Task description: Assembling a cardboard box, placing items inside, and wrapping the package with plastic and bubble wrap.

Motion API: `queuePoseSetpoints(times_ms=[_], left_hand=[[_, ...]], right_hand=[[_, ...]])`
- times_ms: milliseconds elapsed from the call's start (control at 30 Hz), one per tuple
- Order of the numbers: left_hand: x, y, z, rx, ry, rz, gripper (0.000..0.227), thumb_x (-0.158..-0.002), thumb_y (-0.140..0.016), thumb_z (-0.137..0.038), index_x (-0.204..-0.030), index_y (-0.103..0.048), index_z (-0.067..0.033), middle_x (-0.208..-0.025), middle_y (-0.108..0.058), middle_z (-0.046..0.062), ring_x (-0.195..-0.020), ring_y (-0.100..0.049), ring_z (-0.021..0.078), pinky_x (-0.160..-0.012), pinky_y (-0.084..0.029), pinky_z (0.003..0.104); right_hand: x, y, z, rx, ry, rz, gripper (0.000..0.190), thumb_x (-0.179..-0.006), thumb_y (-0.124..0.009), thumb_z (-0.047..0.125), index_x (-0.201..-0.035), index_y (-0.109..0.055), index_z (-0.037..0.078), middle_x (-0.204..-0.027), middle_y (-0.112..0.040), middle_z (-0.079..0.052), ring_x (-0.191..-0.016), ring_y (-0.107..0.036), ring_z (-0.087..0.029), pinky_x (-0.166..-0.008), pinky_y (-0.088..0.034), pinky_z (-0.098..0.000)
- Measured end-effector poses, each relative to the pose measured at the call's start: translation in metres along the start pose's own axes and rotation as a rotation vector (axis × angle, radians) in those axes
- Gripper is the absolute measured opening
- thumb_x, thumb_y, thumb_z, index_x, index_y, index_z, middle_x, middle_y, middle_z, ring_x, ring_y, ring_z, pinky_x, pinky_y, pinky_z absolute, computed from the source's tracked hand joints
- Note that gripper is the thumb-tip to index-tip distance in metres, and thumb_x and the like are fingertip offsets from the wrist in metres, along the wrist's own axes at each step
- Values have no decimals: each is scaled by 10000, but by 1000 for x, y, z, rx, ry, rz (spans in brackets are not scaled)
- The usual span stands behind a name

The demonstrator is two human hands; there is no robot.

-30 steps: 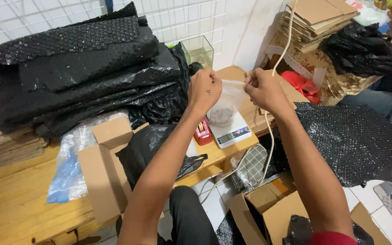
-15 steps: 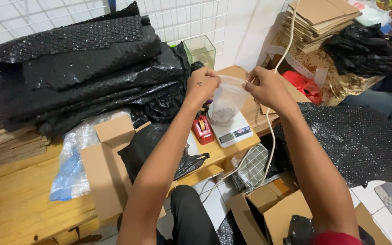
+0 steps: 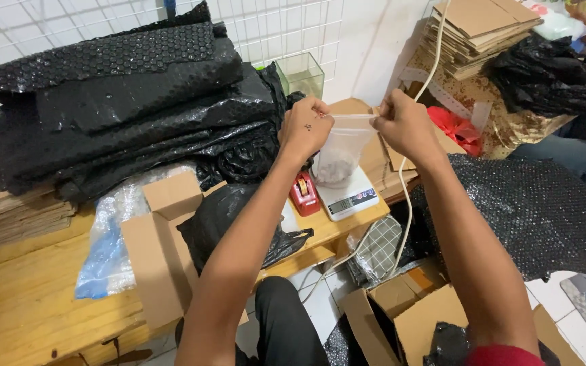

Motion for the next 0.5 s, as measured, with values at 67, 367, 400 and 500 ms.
queuePoseSetpoints(times_ms=[67,367,400,500], left_hand=[[-2,-2,5,68,-15,-18,234,-822,-639,-240,-1021,-759,-212,-850,-718,-37,-880,-726,214,-730,-585,362],[5,4,-5,104,-97,-71,191,-876,-588,-219,-851,-768,-160,-637,-688,-2,-633,-636,131,-575,-499,283],[6,7,-9,70,-130,-59,224,-887,-541,-181,-801,-747,-175,-585,-659,-38,-594,-598,98,-574,-507,270],[5,8,-12,0,-116,-13,177,-863,-605,-181,-935,-768,-176,-643,-654,-53,-649,-667,159,-595,-541,307]], right_hand=[[1,2,1,5,2,6,188,-830,-697,181,-1012,-677,137,-787,-670,-43,-792,-689,-320,-710,-495,-442],[16,22,34,55,36,102,177,-894,-678,168,-1065,-699,126,-806,-697,-71,-782,-695,-316,-705,-508,-438],[15,23,32,52,23,117,164,-922,-682,199,-1067,-681,122,-816,-697,-79,-765,-688,-313,-691,-505,-430],[-1,14,10,-87,52,92,142,-884,-700,137,-1005,-673,66,-729,-654,-91,-565,-652,-224,-592,-505,-336]])
Point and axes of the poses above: each hand's wrist, its own x-axis away from the middle knuckle, its own y-axis out of the back of the hand, z = x × y, the point moved 4 cm from there along -x, towards the middle knuckle
